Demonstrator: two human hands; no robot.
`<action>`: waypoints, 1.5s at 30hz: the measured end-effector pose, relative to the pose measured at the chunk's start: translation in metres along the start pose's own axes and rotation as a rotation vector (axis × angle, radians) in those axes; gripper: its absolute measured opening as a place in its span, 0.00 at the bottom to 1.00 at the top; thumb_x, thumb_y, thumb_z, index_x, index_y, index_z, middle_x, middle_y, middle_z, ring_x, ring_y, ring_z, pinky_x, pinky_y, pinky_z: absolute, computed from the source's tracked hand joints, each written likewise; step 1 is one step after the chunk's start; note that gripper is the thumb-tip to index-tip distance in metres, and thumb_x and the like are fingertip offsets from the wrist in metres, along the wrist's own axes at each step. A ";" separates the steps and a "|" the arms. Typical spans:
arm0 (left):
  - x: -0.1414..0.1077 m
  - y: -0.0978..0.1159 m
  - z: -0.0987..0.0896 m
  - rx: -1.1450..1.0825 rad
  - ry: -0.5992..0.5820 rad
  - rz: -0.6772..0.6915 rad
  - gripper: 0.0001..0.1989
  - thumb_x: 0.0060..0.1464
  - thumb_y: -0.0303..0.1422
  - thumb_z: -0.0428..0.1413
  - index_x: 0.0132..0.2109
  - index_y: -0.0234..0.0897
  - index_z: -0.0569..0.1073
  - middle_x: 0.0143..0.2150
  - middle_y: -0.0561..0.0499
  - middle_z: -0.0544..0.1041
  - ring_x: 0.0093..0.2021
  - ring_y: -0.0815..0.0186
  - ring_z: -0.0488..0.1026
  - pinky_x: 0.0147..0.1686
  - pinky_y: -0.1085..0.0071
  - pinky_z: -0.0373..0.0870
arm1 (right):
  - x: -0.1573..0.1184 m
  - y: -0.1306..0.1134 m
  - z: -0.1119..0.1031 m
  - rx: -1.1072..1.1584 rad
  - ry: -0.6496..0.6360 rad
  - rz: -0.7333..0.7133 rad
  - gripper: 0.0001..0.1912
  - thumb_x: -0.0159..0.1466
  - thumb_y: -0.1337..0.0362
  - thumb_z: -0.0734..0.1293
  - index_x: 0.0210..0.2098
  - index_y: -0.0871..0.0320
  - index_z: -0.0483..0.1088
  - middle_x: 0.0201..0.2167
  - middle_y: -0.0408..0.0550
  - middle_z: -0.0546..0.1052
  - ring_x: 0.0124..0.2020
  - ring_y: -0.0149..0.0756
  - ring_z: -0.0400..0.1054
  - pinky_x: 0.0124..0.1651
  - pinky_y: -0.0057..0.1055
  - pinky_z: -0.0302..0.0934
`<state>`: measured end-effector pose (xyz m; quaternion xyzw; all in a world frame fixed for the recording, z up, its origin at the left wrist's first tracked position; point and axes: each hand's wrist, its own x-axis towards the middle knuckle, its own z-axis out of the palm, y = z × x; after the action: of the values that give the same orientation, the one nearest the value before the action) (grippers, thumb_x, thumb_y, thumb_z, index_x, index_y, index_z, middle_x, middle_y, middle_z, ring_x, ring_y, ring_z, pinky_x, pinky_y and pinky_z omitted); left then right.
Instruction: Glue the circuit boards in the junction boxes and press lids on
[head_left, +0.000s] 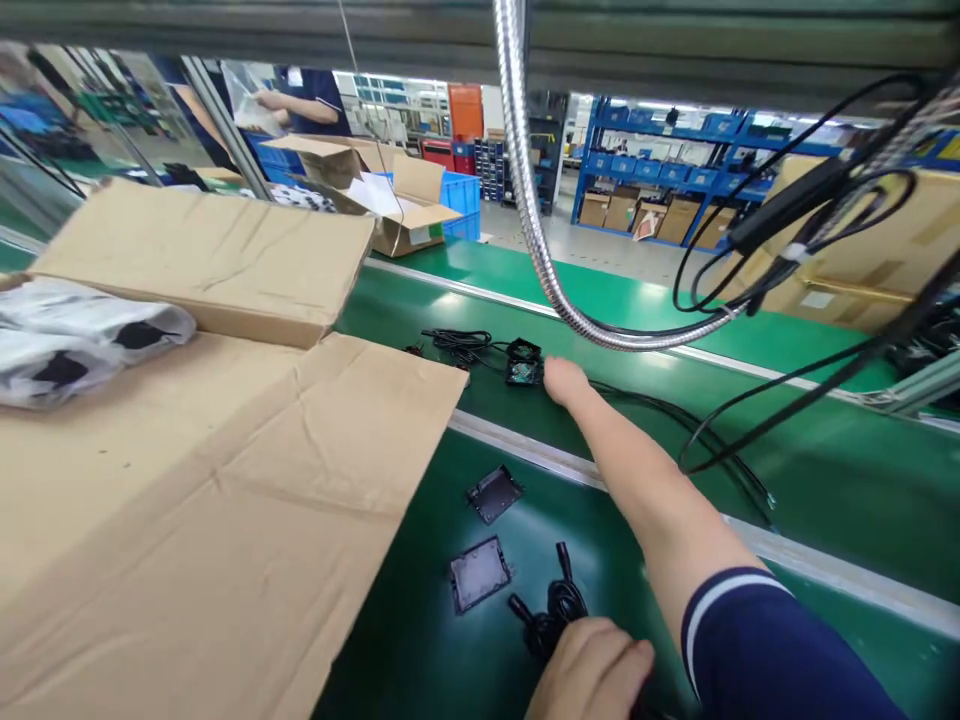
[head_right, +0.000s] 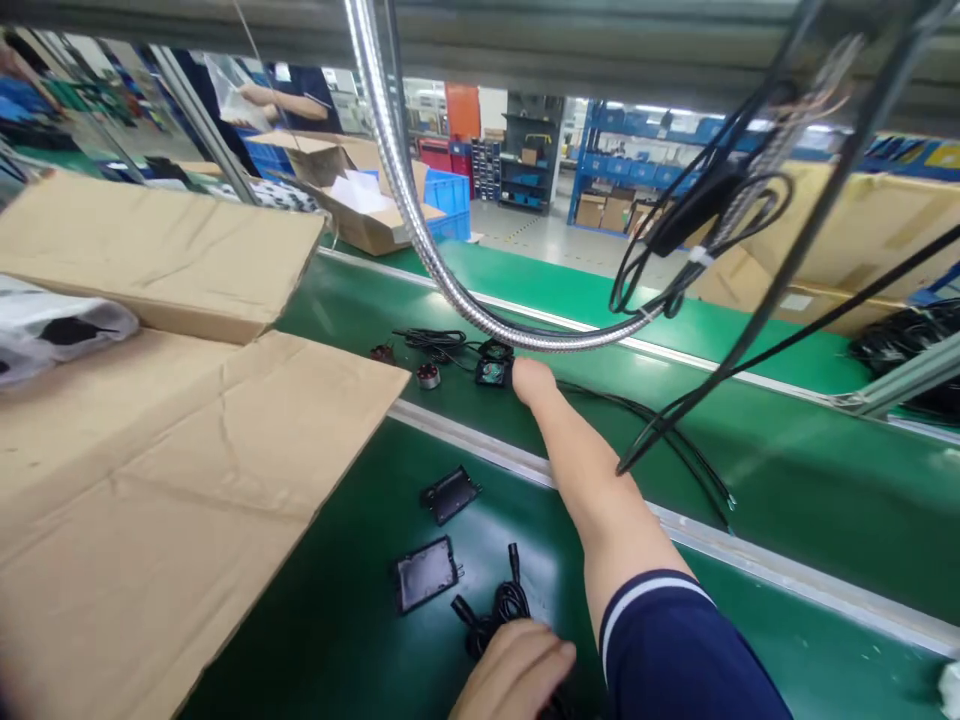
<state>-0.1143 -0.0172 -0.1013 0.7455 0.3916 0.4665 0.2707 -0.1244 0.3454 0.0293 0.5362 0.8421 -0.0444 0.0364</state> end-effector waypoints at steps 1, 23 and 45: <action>0.006 0.005 -0.012 -0.097 0.049 -0.032 0.27 0.63 0.45 0.52 0.67 0.51 0.63 0.52 0.35 0.75 0.53 0.48 0.72 0.50 0.47 0.73 | -0.011 -0.003 -0.001 -0.004 -0.001 -0.018 0.19 0.70 0.72 0.53 0.56 0.73 0.63 0.55 0.72 0.71 0.55 0.50 0.69 0.56 0.41 0.60; 0.123 0.019 -0.079 -1.413 0.479 -1.067 0.13 0.58 0.32 0.60 0.49 0.31 0.77 0.40 0.42 0.83 0.43 0.56 0.81 0.51 0.60 0.76 | -0.332 -0.012 0.010 -0.115 0.060 -0.192 0.25 0.68 0.74 0.55 0.64 0.74 0.58 0.42 0.65 0.76 0.41 0.48 0.74 0.38 0.40 0.70; 0.092 0.017 -0.076 -1.298 0.359 -0.800 0.18 0.55 0.39 0.64 0.51 0.38 0.77 0.45 0.46 0.82 0.51 0.54 0.78 0.55 0.56 0.74 | -0.283 0.012 -0.021 0.632 0.092 0.186 0.14 0.66 0.64 0.57 0.27 0.59 0.68 0.28 0.55 0.78 0.34 0.41 0.74 0.39 0.32 0.64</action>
<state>-0.1539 0.0533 -0.0114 0.1537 0.3170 0.5825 0.7325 0.0054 0.0982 0.0808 0.5969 0.7349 -0.2758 -0.1660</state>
